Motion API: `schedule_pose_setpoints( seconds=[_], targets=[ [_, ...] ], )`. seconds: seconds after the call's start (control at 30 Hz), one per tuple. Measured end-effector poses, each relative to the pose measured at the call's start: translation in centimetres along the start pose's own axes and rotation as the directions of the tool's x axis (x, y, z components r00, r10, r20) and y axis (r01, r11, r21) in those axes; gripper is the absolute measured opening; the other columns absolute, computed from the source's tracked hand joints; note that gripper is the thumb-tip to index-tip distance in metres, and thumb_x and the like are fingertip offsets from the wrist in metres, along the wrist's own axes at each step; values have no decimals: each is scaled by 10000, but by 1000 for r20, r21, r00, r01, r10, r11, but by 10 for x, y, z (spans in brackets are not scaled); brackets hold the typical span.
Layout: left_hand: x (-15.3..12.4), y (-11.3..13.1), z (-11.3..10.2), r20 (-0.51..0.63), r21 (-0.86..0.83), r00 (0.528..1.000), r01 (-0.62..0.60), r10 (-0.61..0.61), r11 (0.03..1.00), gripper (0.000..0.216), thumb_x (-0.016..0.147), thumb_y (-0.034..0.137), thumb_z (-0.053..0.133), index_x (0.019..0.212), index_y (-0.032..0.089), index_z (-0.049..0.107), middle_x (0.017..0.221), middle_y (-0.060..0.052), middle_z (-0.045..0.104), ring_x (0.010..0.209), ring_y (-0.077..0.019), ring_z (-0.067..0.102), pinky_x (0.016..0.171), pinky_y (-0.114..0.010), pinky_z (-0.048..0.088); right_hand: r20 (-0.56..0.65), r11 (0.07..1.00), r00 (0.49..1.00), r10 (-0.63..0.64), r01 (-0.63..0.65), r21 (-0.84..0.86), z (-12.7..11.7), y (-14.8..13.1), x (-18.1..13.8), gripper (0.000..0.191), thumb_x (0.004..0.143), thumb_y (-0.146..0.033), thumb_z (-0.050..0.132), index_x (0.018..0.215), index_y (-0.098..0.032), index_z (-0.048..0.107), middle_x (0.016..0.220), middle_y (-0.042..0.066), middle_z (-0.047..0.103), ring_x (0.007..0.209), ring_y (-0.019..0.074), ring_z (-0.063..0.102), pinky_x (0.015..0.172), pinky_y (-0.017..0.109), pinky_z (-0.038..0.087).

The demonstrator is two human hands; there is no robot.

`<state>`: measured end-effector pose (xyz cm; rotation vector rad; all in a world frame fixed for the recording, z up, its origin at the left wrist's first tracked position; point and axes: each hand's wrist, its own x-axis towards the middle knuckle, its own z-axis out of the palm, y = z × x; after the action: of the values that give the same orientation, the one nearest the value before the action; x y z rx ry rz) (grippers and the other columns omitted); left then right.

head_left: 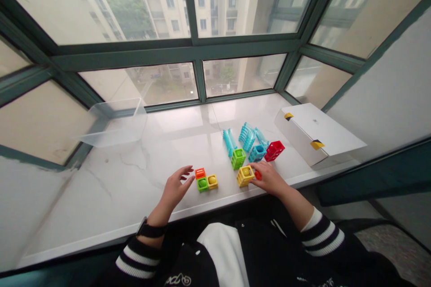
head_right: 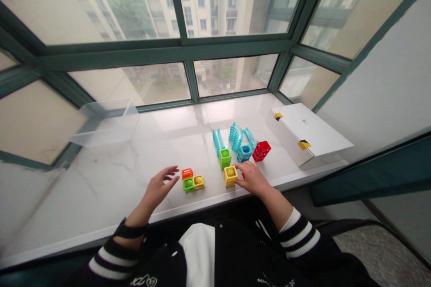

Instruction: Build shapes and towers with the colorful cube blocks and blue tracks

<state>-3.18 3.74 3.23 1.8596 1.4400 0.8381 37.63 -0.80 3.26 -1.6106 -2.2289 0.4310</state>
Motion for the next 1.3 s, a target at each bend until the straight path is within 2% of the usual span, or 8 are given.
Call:
schedule_pose_setpoints(
  seconds=[0.2, 0.57, 0.7, 0.83, 0.93, 1.03, 1.1, 1.3],
  targets=[
    [-27, -28, -21, -88, -1, 990, 110, -109, 994, 451, 890, 547, 669, 1210, 231, 705, 1147, -67, 790, 978, -238, 760, 868, -424, 661, -3, 1000, 1000, -21, 21, -3, 0, 3, -1, 501, 844, -329, 800, 1319, -250, 660, 1260, 105, 749, 1120, 317, 668, 990, 472, 481],
    [-29, -33, -7, -68, -50, 992, 102, -105, 994, 437, 924, 530, 646, 1235, 227, 693, 1186, -74, 769, 1015, -231, 751, 902, -428, 654, -46, 1000, 999, -4, 5, 23, -9, -6, -5, 605, 847, -374, 796, 1408, -249, 608, 1315, 115, 730, 1135, 343, 658, 1022, 525, 480],
    [-27, -33, -2, -66, -36, 996, 50, -52, 998, 399, 943, 495, 637, 1244, 238, 688, 1253, -76, 729, 1080, -229, 730, 952, -432, 642, -220, 995, 976, -11, 32, 95, -31, -23, -9, 489, 919, -446, 711, 1352, -234, 633, 1296, 133, 715, 1170, 356, 649, 1045, 534, 493],
    [-23, -27, 8, -44, 23, 997, -60, 61, 998, 345, 972, 402, 586, 1271, 262, 684, 1357, -79, 673, 1263, -249, 658, 1069, -464, 587, -457, 981, 889, -30, 113, 157, -50, -58, -10, 295, 989, -382, 597, 1236, -247, 685, 1211, 129, 724, 1179, 343, 654, 1061, 524, 518],
    [-17, -26, 20, 7, 103, 993, -117, 117, 988, 366, 977, 268, 516, 1309, 272, 671, 1457, -81, 619, 1374, -257, 589, 1198, -526, 476, -502, 945, 855, -132, 261, 197, -51, -93, -3, 220, 999, -284, 578, 1180, -264, 702, 1151, 111, 739, 1139, 309, 679, 1019, 497, 559],
    [-12, -30, 29, 61, 158, 989, -144, 136, 977, 427, 951, 173, 504, 1338, 268, 658, 1532, -89, 565, 1429, -269, 544, 1241, -548, 424, -469, 849, 825, -316, 466, 247, -38, -125, 11, 243, 986, -213, 607, 1211, -256, 691, 1159, 99, 734, 1081, 257, 702, 952, 438, 597],
    [-9, -33, 34, 89, 171, 985, -160, 146, 972, 451, 940, 138, 503, 1346, 263, 655, 1551, -94, 550, 1440, -274, 535, 1242, -548, 424, -366, 816, 846, -388, 500, 291, -24, -140, 22, 307, 984, -196, 621, 1284, -248, 666, 1220, 106, 717, 1125, 239, 694, 978, 416, 597],
    [-11, -37, 37, 84, 164, 977, -208, 197, 964, 458, 956, 120, 484, 1350, 282, 654, 1534, -85, 575, 1427, -257, 557, 1228, -534, 448, 26, 933, 957, -288, 274, 234, 38, -145, 49, 555, 885, -165, 752, 1417, -201, 598, 1443, 174, 604, 1351, 306, 586, 1145, 513, 505]
  ],
)
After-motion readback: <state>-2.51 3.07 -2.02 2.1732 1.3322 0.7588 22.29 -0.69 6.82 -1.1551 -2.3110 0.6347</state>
